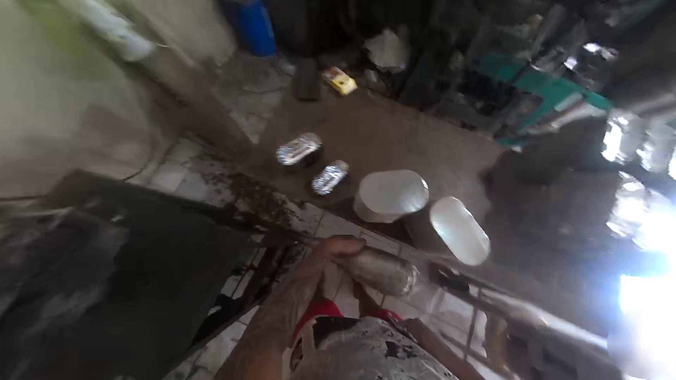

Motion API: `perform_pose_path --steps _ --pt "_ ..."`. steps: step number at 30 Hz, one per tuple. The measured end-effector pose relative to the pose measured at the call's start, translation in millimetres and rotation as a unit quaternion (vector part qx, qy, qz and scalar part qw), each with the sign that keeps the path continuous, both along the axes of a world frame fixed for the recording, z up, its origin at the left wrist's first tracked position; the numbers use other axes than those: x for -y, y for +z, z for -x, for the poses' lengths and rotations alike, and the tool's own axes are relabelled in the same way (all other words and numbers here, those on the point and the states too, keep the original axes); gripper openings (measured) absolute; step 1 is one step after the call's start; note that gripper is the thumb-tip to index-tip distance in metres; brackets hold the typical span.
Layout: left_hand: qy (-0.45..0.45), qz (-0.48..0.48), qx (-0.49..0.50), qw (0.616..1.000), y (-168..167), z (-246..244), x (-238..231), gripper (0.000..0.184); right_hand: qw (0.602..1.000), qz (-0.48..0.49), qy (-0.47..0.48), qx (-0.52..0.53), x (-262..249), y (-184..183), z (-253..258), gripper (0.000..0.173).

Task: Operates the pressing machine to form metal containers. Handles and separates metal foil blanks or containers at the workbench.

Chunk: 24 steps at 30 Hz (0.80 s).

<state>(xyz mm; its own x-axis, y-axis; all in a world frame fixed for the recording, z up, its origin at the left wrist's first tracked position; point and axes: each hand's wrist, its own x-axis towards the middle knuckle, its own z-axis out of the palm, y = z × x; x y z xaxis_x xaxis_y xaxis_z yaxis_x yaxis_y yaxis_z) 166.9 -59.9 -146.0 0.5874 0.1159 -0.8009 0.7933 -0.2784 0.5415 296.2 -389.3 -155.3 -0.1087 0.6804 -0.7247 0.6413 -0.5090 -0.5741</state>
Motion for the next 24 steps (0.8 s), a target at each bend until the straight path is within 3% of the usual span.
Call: perform_pose_path --steps 3,4,6,8,10,11,12,13,15,17,19,22,24 --pt "0.175 -0.074 0.107 0.976 89.8 78.1 -30.8 0.053 0.996 0.072 0.047 -0.019 -35.9 4.3 6.1 0.039" --pt "0.238 -0.101 0.190 0.947 112.7 108.0 -35.3 0.045 0.995 0.089 0.053 -0.016 -46.9 5.5 10.1 0.039" --pt "0.354 -0.134 0.287 0.880 147.0 165.3 -51.1 0.048 0.995 0.033 0.096 -0.017 -57.8 7.4 13.9 0.035" --pt "0.533 -0.136 0.315 0.773 175.2 209.8 -81.5 0.051 0.992 -0.034 0.113 -0.039 -69.9 9.2 16.7 0.032" --pt "0.677 -0.128 0.378 0.618 187.7 238.2 -124.1 0.038 0.993 -0.057 0.079 -0.066 -84.1 10.2 24.9 0.033" --pt "0.702 -0.153 0.402 0.568 186.4 250.5 -141.9 0.039 0.994 -0.068 0.051 -0.073 -97.5 11.7 33.1 0.033" --pt "0.695 -0.202 0.408 0.557 179.3 264.1 -148.6 0.047 0.992 -0.097 0.026 -0.073 -113.7 12.4 44.2 0.033" --pt "0.662 -0.268 0.376 0.591 168.4 280.0 -142.2 0.057 0.990 -0.124 0.003 -0.071 -133.1 13.3 58.9 0.031" --pt "0.564 -0.388 0.183 0.706 134.8 323.1 -110.3 0.067 0.978 -0.196 -0.028 -0.070 -179.7 22.7 98.8 0.028" --pt "0.512 -0.376 0.031 0.772 96.8 385.9 -88.1 0.070 0.966 -0.246 -0.039 -0.069 -231.8 46.5 146.6 0.028" --pt "0.485 -0.339 -0.007 0.806 83.8 441.2 -69.3 0.062 0.945 -0.318 -0.018 -0.075 -279.0 75.5 199.2 0.027" --pt "0.402 -0.296 0.049 0.865 116.3 479.9 -24.1 0.052 0.855 -0.493 0.152 -0.057 -338.9 96.2 276.3 0.025" --pt "0.316 -0.297 0.022 0.901 114.5 513.3 1.3 0.048 0.753 -0.570 0.324 -0.045 -373.2 91.5 325.1 0.025"
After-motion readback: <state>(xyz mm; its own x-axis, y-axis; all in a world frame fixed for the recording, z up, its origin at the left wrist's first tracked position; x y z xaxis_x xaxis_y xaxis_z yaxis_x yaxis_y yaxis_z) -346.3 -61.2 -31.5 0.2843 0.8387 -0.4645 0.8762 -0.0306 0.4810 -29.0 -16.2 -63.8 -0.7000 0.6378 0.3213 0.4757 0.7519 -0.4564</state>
